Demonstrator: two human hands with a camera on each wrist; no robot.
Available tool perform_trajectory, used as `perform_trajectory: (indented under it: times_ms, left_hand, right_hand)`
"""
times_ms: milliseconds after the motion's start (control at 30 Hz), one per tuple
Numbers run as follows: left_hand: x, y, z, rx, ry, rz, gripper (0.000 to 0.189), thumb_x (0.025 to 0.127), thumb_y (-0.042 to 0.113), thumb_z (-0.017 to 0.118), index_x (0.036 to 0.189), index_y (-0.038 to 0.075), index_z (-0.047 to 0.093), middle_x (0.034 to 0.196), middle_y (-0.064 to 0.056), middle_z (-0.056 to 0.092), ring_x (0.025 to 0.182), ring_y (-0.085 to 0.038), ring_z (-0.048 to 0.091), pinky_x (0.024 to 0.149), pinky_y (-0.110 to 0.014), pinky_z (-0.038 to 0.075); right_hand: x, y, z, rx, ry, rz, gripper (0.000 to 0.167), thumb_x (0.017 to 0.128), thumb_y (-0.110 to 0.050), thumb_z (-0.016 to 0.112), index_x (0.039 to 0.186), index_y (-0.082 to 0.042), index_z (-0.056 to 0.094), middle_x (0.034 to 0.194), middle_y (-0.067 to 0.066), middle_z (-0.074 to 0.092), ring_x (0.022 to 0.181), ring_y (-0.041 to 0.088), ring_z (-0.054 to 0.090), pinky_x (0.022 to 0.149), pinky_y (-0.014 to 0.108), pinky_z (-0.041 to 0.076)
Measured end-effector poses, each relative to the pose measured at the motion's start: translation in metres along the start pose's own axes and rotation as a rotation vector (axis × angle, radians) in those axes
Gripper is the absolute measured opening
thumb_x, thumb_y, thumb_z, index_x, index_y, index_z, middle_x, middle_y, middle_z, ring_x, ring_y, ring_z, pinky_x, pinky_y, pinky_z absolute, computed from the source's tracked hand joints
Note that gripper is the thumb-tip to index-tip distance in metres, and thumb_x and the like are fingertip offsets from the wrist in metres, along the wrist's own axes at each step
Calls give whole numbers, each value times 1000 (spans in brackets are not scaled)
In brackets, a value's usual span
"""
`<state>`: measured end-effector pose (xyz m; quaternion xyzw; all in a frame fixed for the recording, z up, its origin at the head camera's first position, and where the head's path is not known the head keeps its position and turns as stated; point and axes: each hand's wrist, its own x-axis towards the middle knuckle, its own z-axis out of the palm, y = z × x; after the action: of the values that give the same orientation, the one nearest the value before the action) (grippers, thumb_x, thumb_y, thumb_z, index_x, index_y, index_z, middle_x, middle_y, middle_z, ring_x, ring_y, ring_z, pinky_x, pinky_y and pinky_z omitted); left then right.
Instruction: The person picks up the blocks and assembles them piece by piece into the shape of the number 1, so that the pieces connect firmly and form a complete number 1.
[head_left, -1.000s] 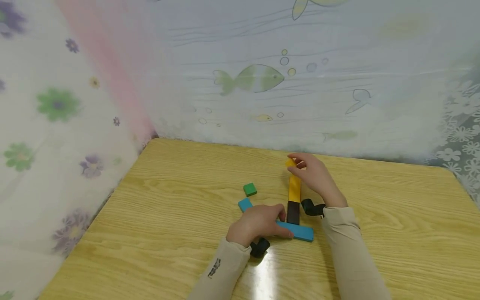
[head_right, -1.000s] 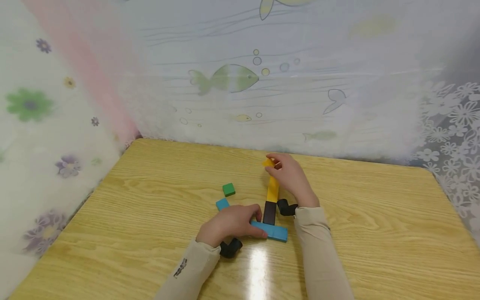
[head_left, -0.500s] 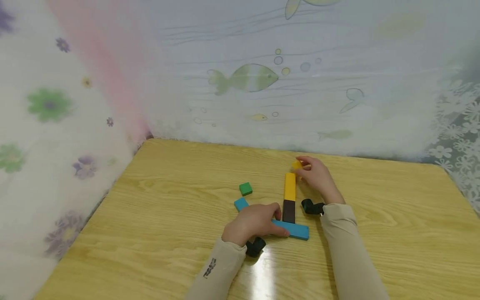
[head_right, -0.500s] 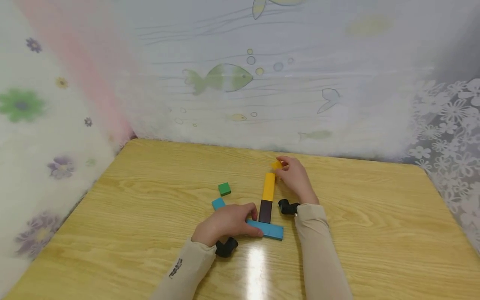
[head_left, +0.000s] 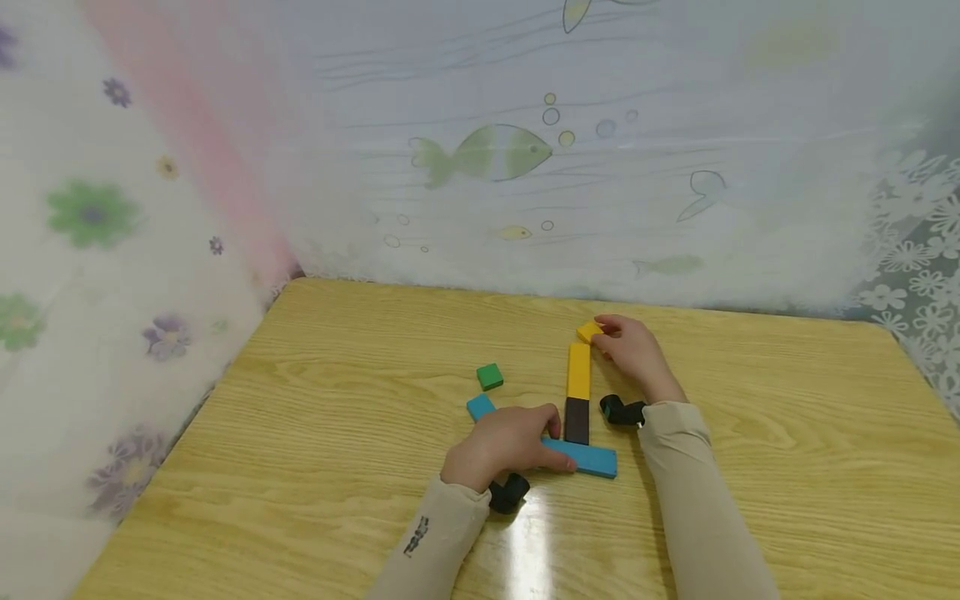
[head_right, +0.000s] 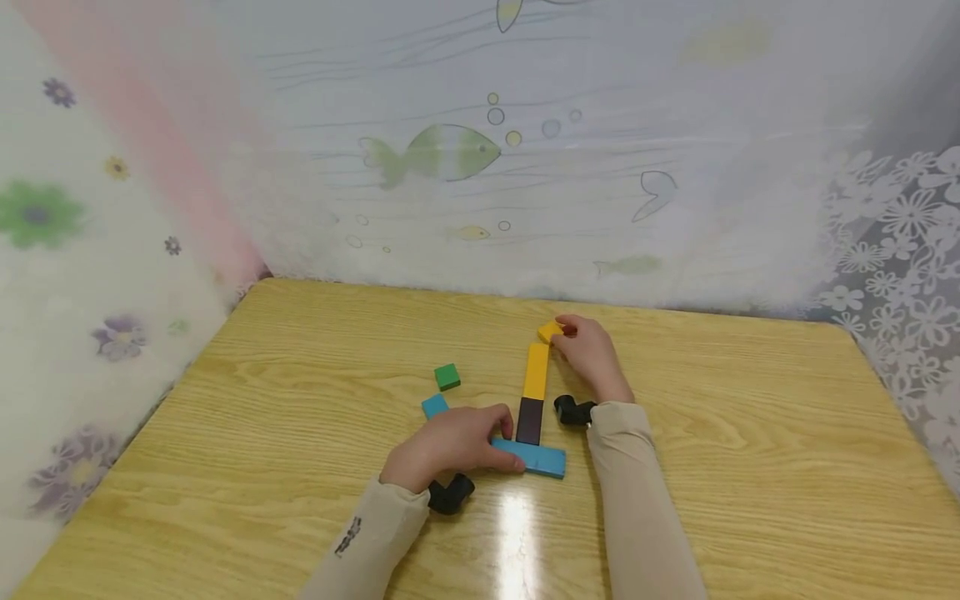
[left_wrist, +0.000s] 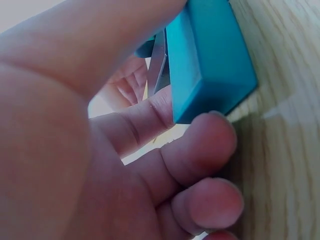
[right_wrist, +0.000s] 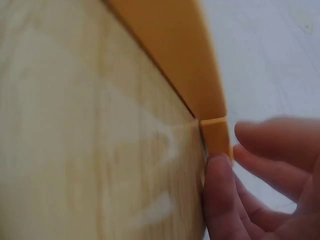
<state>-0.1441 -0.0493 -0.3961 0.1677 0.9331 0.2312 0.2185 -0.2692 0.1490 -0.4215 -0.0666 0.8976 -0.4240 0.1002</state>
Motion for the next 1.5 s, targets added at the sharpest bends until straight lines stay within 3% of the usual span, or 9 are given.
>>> perform_trajectory:
  times_ms: [133, 367, 733, 1500]
  left_hand:
    - [-1, 0, -1, 2, -5, 1, 38, 71, 54, 67, 88, 25, 50, 65, 6, 52, 56, -11, 46, 49, -25, 34]
    - [-1, 0, 0, 6, -16, 1, 38, 71, 55, 66, 88, 25, 50, 67, 8, 52, 57, -10, 47, 50, -25, 35]
    - [2, -3, 3, 7, -14, 14, 39, 71, 56, 66, 88, 25, 50, 68, 9, 52, 58, -10, 47, 51, -25, 36]
    - [-3, 8, -1, 101, -28, -8, 39, 71, 53, 68, 85, 23, 48, 66, 6, 52, 56, -11, 47, 48, -26, 34]
  right_hand:
    - [1, 0, 3, -18, 19, -7, 40, 92, -21, 50, 130, -7, 46, 117, 16, 50, 81, 25, 55, 74, 36, 43]
    - [1, 1, 5, -72, 8, -41, 40, 92, -24, 50, 130, -10, 46, 118, 17, 49, 103, 32, 47, 85, 43, 38]
    - [4, 1, 5, -113, -25, -60, 40, 93, -26, 48, 132, -16, 45, 113, 14, 50, 99, 30, 47, 84, 45, 37]
    - [2, -2, 5, -92, -24, -69, 38, 92, -21, 50, 129, -11, 48, 110, 13, 53, 95, 28, 49, 81, 42, 39]
